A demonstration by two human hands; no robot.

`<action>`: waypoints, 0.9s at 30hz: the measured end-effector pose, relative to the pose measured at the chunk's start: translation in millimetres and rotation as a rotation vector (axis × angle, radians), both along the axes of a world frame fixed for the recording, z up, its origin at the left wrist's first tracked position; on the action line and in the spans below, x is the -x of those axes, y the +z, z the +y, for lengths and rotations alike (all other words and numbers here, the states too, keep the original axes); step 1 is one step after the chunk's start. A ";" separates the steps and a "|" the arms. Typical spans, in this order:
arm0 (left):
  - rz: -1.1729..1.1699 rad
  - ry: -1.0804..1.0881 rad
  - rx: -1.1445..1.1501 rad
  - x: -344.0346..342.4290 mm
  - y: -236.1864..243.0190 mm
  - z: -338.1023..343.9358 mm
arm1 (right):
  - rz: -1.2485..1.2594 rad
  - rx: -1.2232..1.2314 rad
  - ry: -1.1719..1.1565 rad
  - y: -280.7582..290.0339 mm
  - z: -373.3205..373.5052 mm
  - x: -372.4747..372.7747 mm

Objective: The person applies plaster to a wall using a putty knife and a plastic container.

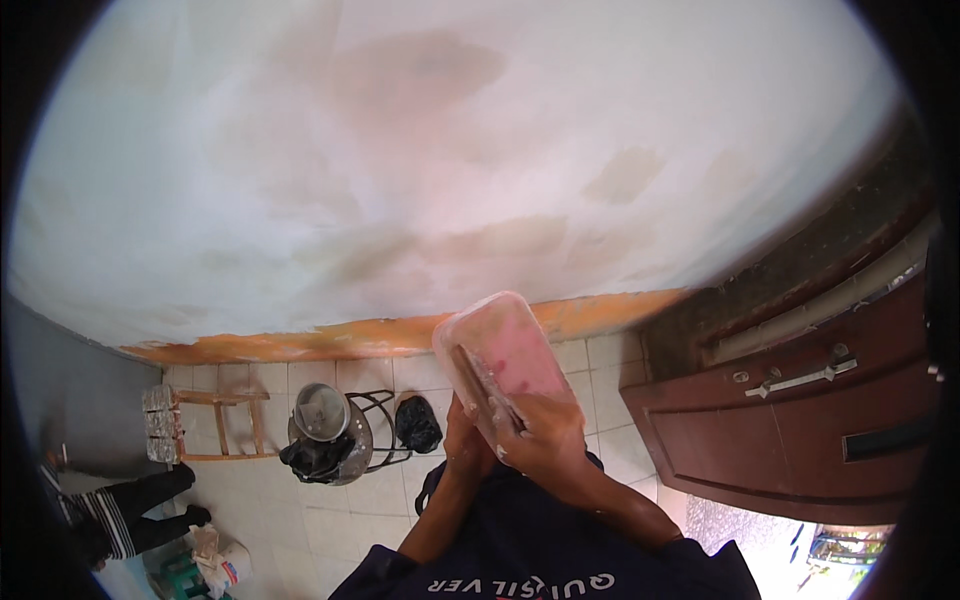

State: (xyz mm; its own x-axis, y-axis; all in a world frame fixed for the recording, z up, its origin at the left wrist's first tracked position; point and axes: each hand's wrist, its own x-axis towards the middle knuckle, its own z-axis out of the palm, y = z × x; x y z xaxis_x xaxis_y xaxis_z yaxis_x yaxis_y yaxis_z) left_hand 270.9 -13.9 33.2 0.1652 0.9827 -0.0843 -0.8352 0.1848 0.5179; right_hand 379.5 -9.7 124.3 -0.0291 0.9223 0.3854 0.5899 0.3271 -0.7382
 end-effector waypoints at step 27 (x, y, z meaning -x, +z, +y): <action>0.395 0.174 0.030 -5.8 2.0 8.2 | -0.397 -0.034 0.084 28.7 11.7 -67.6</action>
State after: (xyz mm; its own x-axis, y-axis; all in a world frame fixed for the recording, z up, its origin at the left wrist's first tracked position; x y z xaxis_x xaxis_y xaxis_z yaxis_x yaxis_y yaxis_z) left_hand 276.7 -5.7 35.1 -0.0531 0.9892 -0.1363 -0.5943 0.0784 0.8004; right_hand 447.2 2.0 152.9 -0.2562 0.8974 0.3592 0.7973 0.4063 -0.4464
